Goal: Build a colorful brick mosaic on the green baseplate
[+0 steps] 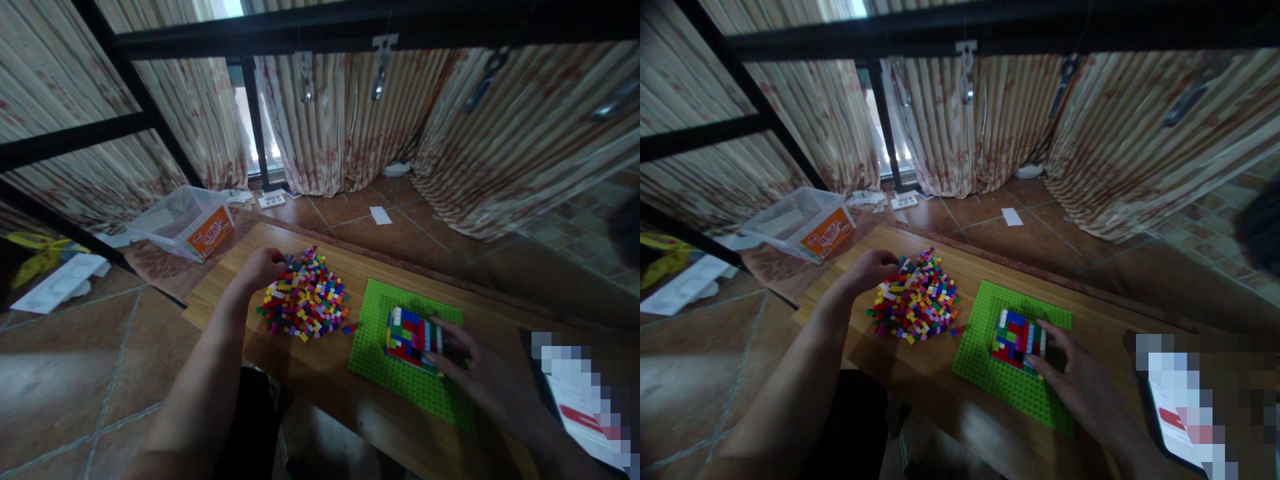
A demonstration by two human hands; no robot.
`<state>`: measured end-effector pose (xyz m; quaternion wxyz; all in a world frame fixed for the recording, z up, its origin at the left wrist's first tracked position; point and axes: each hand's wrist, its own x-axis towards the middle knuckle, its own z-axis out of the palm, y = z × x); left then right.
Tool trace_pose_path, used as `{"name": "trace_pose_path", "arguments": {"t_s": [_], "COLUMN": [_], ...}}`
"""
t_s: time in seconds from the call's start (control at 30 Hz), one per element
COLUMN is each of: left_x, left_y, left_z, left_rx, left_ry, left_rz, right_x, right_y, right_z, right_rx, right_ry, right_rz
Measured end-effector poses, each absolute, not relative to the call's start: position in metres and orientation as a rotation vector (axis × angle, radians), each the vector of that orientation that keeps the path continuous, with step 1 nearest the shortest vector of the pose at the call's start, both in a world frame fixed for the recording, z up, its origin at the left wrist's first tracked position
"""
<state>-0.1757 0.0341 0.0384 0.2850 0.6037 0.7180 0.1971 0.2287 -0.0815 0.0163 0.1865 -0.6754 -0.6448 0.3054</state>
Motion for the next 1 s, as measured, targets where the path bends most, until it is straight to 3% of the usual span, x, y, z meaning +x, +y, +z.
{"name": "trace_pose_path", "arguments": {"t_s": [0.13, 0.37, 0.63, 0.87, 1.0], "left_x": [-0.163, -0.094, -0.002, 0.016, 0.008], "left_y": [0.027, -0.002, -0.045, -0.049, -0.041], "left_z": [0.044, 0.044, 0.033, 0.031, 0.034], "left_rx": [1.359, 1.005, 0.899, 0.91, 1.09], "left_ry": [1.501, 0.945, 0.625, 0.569, 0.612], "left_rz": [0.723, 0.852, 0.818, 0.796, 0.781], "right_x": [0.229, 0.21, 0.175, 0.175, 0.198], "right_y": [-0.083, -0.091, -0.105, -0.106, -0.098], "right_z": [0.018, 0.034, 0.035, 0.043, 0.047], "right_rx": [-1.888, -1.711, -1.531, -1.5, -1.605], "right_ry": [-1.827, -1.535, -1.5, -1.283, -1.211], "right_rz": [0.834, 0.303, 0.68, 0.827, 0.743]}}
